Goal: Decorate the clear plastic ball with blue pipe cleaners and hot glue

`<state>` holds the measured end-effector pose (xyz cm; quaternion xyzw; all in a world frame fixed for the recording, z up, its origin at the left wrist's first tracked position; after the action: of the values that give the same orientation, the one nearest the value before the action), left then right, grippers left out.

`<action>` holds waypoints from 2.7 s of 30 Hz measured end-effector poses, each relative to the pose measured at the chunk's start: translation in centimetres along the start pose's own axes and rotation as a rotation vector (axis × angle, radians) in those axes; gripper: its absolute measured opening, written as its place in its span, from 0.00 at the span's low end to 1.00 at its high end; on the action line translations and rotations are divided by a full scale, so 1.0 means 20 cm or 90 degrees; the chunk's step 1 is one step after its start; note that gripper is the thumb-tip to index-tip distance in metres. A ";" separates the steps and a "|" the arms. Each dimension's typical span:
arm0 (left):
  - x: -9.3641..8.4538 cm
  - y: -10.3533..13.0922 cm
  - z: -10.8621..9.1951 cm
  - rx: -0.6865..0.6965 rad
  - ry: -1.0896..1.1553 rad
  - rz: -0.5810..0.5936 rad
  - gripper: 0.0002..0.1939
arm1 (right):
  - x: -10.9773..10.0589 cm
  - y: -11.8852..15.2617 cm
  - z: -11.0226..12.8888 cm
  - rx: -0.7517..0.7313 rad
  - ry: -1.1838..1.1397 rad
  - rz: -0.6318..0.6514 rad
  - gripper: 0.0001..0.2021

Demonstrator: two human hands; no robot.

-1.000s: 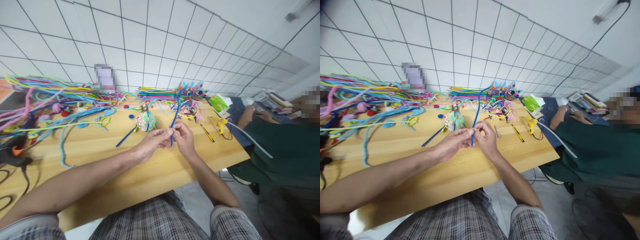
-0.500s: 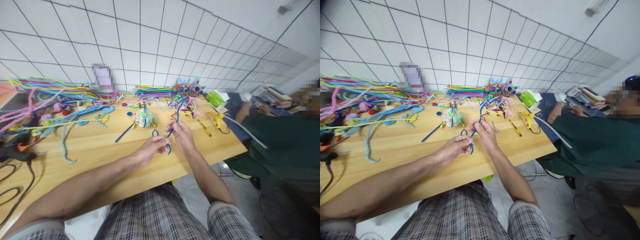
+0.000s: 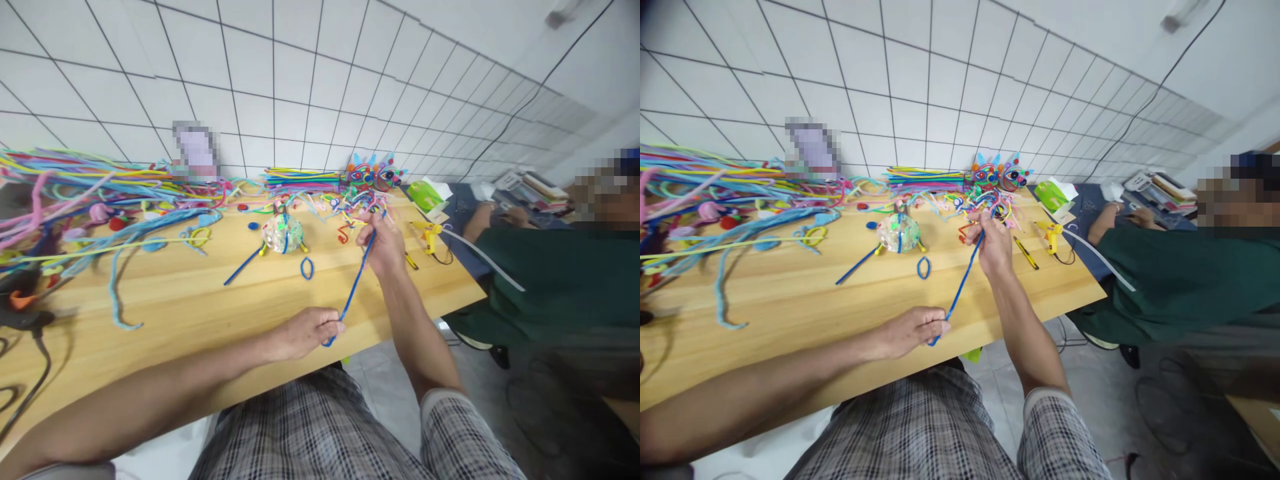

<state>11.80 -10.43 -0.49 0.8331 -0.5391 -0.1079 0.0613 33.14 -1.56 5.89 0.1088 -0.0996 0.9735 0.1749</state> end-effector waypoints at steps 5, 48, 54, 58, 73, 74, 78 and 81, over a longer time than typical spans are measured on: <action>0.00 0.01 -0.01 0.038 -0.047 -0.015 0.22 | -0.12 -0.14 0.00 -0.008 0.078 0.032 0.29; 0.00 0.10 0.06 0.166 -0.289 -0.064 0.22 | 0.15 -0.19 0.06 0.075 0.093 0.143 0.29; -0.22 0.07 -0.13 0.148 -0.081 -0.250 0.17 | 0.27 -0.02 0.07 0.081 0.079 0.228 0.27; -0.26 -0.05 -0.25 0.194 0.087 -0.267 0.18 | 0.34 0.06 0.07 0.049 0.117 0.263 0.30; -0.29 -0.15 -0.19 0.180 0.158 -0.360 0.17 | 0.21 0.24 -0.02 0.032 0.143 0.175 0.25; -0.28 -0.14 -0.18 0.181 0.148 -0.357 0.16 | 0.21 0.25 -0.02 0.025 0.145 0.164 0.24; -0.25 -0.11 -0.18 0.168 0.089 -0.313 0.18 | 0.22 0.26 0.03 -0.033 0.226 0.164 0.19; -0.31 -0.05 -0.19 0.183 0.110 -0.335 0.23 | 0.22 0.26 0.09 -0.144 0.387 0.212 0.12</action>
<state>11.20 -4.37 3.71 0.9503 -0.3071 0.0286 -0.0419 27.61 -5.48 7.92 -0.2231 -0.1665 0.9593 0.0465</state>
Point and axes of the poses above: each hand's wrist, its own y-axis away from the middle knuckle, its own x-axis out of the palm, z = x × y, the point moved 5 cm from there along -y, towards the middle knuckle, and after that the axes turned 2 degrees about z, right-handed, at the moved point
